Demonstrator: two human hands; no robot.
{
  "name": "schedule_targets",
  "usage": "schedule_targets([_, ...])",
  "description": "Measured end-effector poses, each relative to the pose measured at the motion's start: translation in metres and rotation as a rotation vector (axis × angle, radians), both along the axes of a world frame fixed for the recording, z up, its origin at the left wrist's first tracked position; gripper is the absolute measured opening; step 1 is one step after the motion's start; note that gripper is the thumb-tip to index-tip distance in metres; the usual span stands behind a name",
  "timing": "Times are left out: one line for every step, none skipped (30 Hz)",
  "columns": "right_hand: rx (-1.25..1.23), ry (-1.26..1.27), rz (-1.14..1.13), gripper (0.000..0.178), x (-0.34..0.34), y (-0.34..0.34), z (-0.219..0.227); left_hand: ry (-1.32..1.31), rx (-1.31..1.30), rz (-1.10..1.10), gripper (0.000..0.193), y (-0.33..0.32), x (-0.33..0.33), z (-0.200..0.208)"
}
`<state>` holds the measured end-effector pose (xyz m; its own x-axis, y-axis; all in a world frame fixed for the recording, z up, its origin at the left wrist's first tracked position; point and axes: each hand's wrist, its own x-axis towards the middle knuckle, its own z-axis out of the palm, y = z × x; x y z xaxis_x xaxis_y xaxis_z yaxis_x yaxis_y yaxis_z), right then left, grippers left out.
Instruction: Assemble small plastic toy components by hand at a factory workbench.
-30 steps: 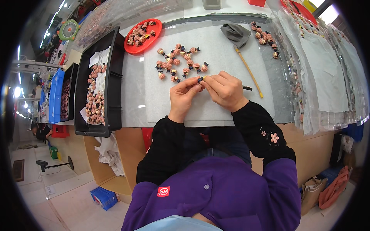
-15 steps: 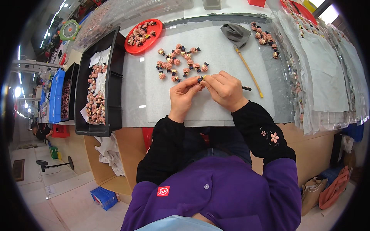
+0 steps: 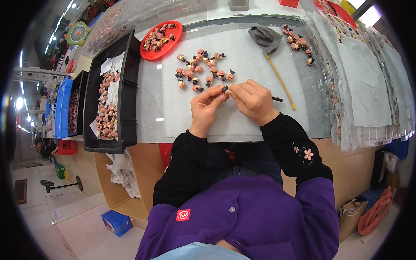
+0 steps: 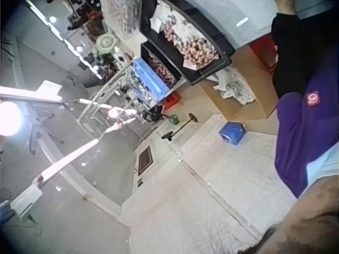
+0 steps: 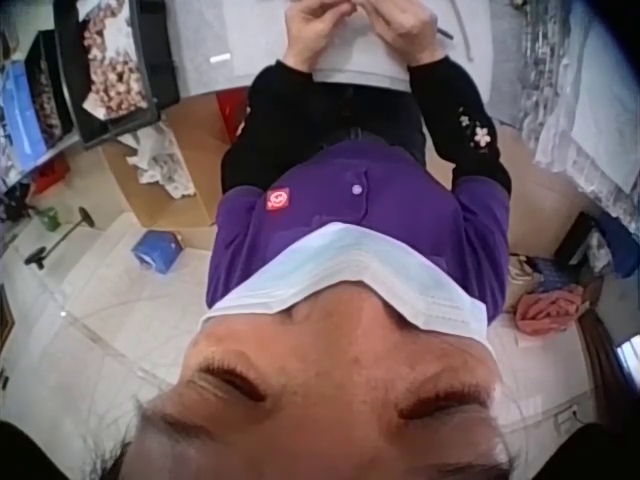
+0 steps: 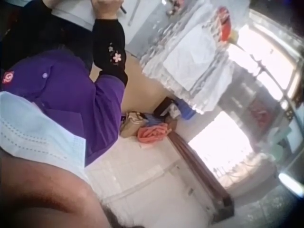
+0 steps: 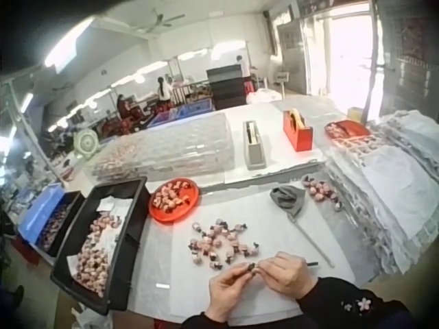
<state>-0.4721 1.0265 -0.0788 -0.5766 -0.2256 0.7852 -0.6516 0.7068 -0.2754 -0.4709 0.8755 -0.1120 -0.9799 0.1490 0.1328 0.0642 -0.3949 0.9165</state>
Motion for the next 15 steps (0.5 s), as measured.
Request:
schedule_targets([0.016, -0.011, 0.008, 0.012, 0.0002, 0.0010, 0.0006, 0.005, -0.004, 0.000, 0.021, 0.0000, 0.0002, 0.0002])
schedule_targets([0.031, -0.023, 0.017, 0.012, 0.0004, 0.0015, 0.0009, 0.005, -0.004, 0.001, 0.021, -0.0001, 0.0002, 0.0004])
schedule_targets([0.032, -0.023, 0.016, 0.012, 0.0009, 0.0012, 0.0012, -0.003, -0.009, 0.000, 0.021, -0.0002, 0.0001, 0.0011])
schedule_targets([0.030, -0.029, 0.020, 0.012, 0.0016, 0.0008, 0.0014, -0.010, -0.014, -0.001, 0.021, -0.0002, 0.0000, 0.0016])
schedule_targets([0.029, -0.035, 0.023, 0.012, 0.0020, 0.0007, 0.0016, -0.011, -0.013, -0.002, 0.021, -0.0001, 0.0000, 0.0013])
schedule_targets([0.029, -0.035, 0.022, 0.012, 0.0019, 0.0009, 0.0014, 0.014, -0.029, 0.000, 0.021, -0.0005, -0.0001, 0.0007])
schedule_targets([0.034, -0.030, 0.019, 0.013, 0.0016, 0.0013, 0.0010, 0.038, -0.046, 0.002, 0.022, -0.0008, -0.0002, 0.0001])
schedule_targets([0.040, -0.025, 0.017, 0.013, 0.0012, 0.0014, 0.0006, 0.038, -0.046, 0.002, 0.022, -0.0012, -0.0004, -0.0005])
schedule_targets([0.040, -0.024, 0.017, 0.013, 0.0007, 0.0011, 0.0003, 0.051, -0.053, 0.003, 0.022, -0.0015, -0.0005, -0.0008])
schedule_targets([0.012, -0.018, 0.019, 0.013, 0.0001, 0.0005, 0.0002, 0.063, -0.061, 0.003, 0.022, -0.0017, -0.0007, -0.0010])
schedule_targets([-0.017, -0.011, 0.022, 0.014, -0.0002, 0.0001, -0.0001, 0.064, -0.061, 0.003, 0.022, -0.0018, -0.0007, -0.0012])
schedule_targets([-0.016, -0.011, 0.023, 0.014, -0.0003, 0.0005, -0.0006, 0.066, -0.063, 0.003, 0.023, -0.0018, -0.0004, -0.0009])
schedule_targets([-0.009, -0.021, 0.024, 0.014, -0.0002, 0.0013, -0.0012, 0.068, -0.065, 0.002, 0.023, -0.0017, -0.0003, -0.0005])
schedule_targets([-0.001, -0.030, 0.026, 0.014, -0.0002, 0.0016, -0.0014, 0.068, -0.064, 0.003, 0.023, -0.0016, -0.0003, -0.0002])
schedule_targets([-0.001, -0.030, 0.027, 0.014, 0.0001, 0.0012, -0.0010, 0.066, -0.059, 0.002, 0.023, -0.0016, -0.0003, -0.0002])
